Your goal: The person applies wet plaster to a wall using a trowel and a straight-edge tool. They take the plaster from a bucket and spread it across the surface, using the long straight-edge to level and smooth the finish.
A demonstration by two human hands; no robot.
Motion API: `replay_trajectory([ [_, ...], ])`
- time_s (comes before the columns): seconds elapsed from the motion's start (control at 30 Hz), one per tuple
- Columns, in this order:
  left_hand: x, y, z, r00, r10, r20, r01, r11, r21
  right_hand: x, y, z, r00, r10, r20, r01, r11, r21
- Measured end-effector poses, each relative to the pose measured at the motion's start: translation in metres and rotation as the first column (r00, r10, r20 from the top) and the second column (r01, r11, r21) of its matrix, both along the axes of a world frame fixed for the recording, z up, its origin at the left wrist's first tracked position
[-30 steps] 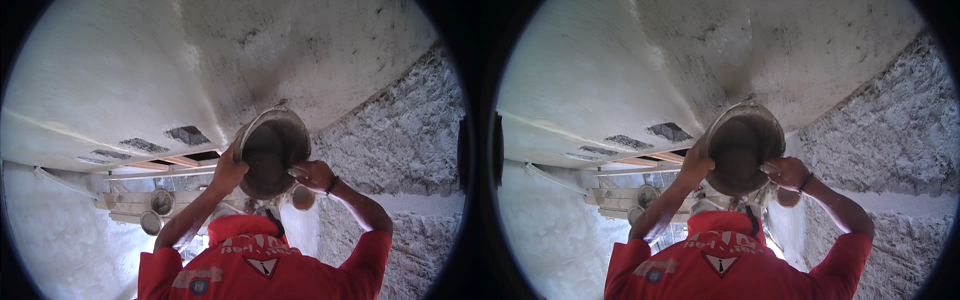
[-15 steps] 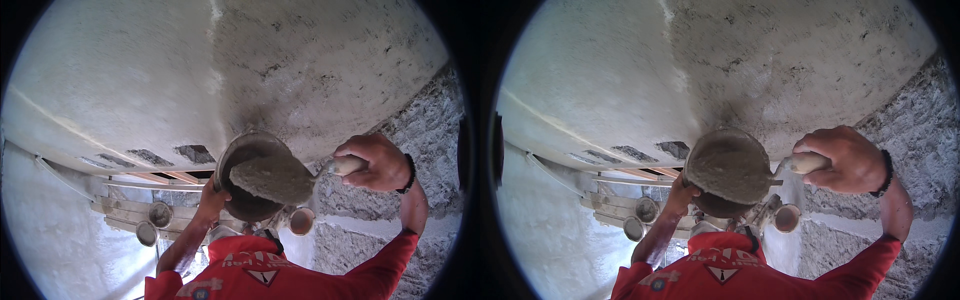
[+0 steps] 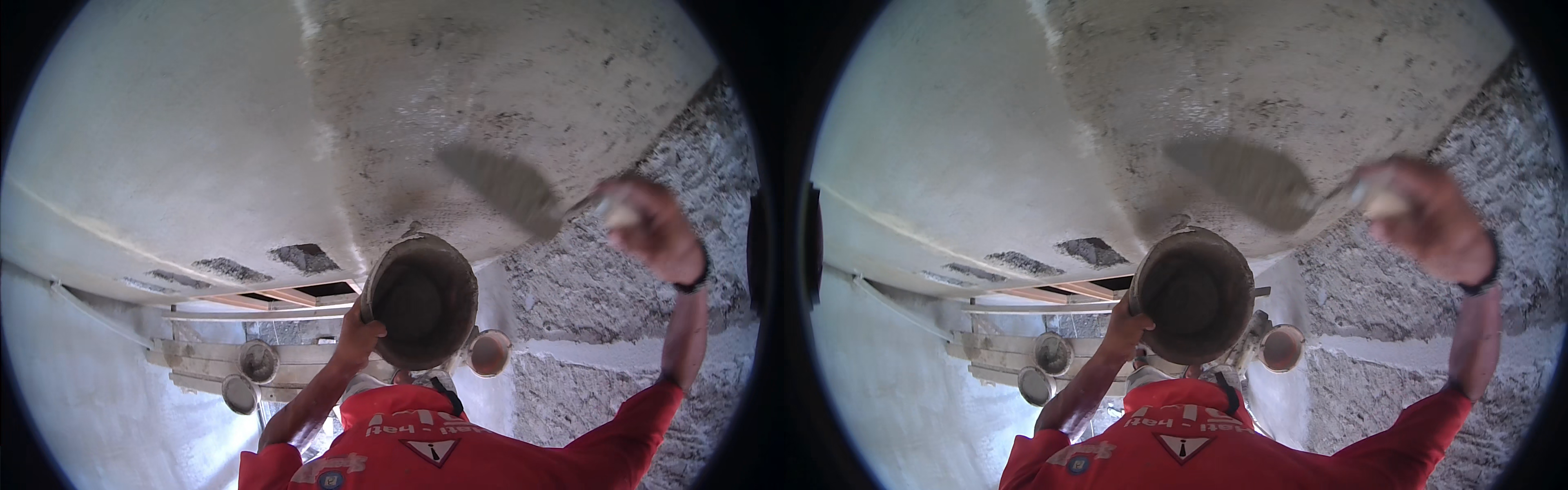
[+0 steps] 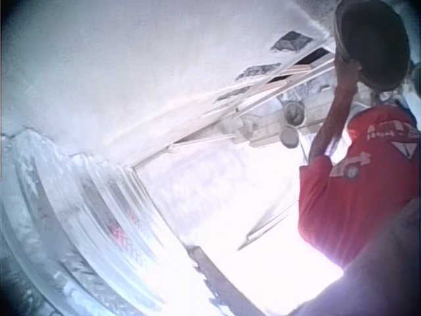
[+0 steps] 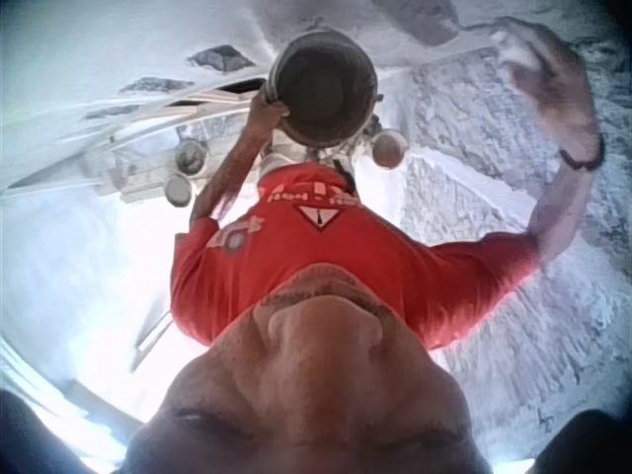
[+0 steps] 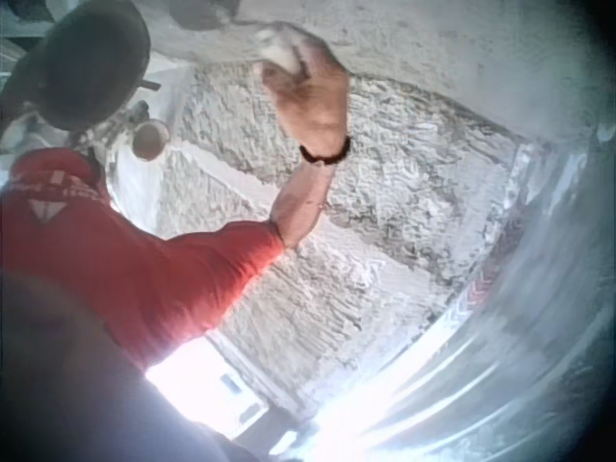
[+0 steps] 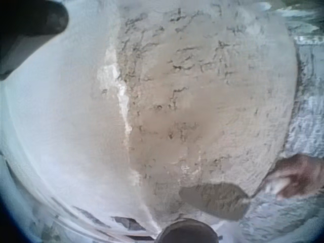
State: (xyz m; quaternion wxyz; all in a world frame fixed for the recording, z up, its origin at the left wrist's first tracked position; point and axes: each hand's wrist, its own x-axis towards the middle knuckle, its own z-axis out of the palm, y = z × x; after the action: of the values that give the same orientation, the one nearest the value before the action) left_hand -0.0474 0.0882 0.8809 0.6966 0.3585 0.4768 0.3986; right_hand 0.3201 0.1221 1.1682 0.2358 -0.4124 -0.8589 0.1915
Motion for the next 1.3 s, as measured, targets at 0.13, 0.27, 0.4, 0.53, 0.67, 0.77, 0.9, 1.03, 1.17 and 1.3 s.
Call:
replay_trajectory([
  [0.13,0.041,0.012,0.004,0.974,-0.131,-0.184,0.144,0.987,0.063,-0.01,-0.045,-0.074,0.769,-0.087,0.634,0.177,0.981,-0.08],
  [0.27,0.085,0.021,0.016,0.853,-0.2,-0.481,0.351,0.903,0.246,-0.023,-0.062,-0.166,0.49,-0.296,0.82,0.185,0.954,0.234],
  [0.4,0.124,0.025,0.041,0.781,-0.233,-0.579,0.456,0.846,0.275,-0.006,-0.073,-0.213,0.427,-0.376,0.822,0.308,0.916,0.258],
  [0.53,0.139,0.026,0.049,0.749,-0.278,-0.601,0.496,0.836,0.232,0.023,-0.094,-0.236,0.695,-0.334,0.637,0.48,0.875,-0.066],
  [0.67,0.145,0.028,0.037,0.791,-0.298,-0.534,0.478,0.847,0.234,0.021,-0.121,-0.26,0.804,-0.404,0.436,0.529,0.82,-0.217],
  [0.77,0.134,0.034,0.026,0.872,-0.265,-0.412,0.393,0.88,0.267,0.022,-0.115,-0.249,0.856,-0.412,0.312,0.485,0.848,-0.212],
  [0.9,0.112,0.035,0.036,0.953,-0.242,-0.18,0.267,0.955,0.129,0.032,-0.101,-0.193,0.919,-0.34,0.201,0.374,0.911,-0.171],
  [1.03,0.09,0.032,0.044,0.975,-0.208,-0.075,0.21,0.977,0.023,0.041,-0.078,-0.117,0.963,-0.223,0.154,0.232,0.972,-0.042],
  [1.17,0.067,0.026,0.043,0.988,-0.112,-0.101,0.111,0.994,-0.022,0.033,-0.054,-0.032,0.976,-0.045,0.213,0.06,0.996,-0.065],
  [1.3,0.06,0.021,0.032,0.986,-0.032,-0.166,0.037,0.999,0.025,0.038,-0.023,-0.016,0.987,-0.003,0.16,0.041,0.971,-0.235],
])
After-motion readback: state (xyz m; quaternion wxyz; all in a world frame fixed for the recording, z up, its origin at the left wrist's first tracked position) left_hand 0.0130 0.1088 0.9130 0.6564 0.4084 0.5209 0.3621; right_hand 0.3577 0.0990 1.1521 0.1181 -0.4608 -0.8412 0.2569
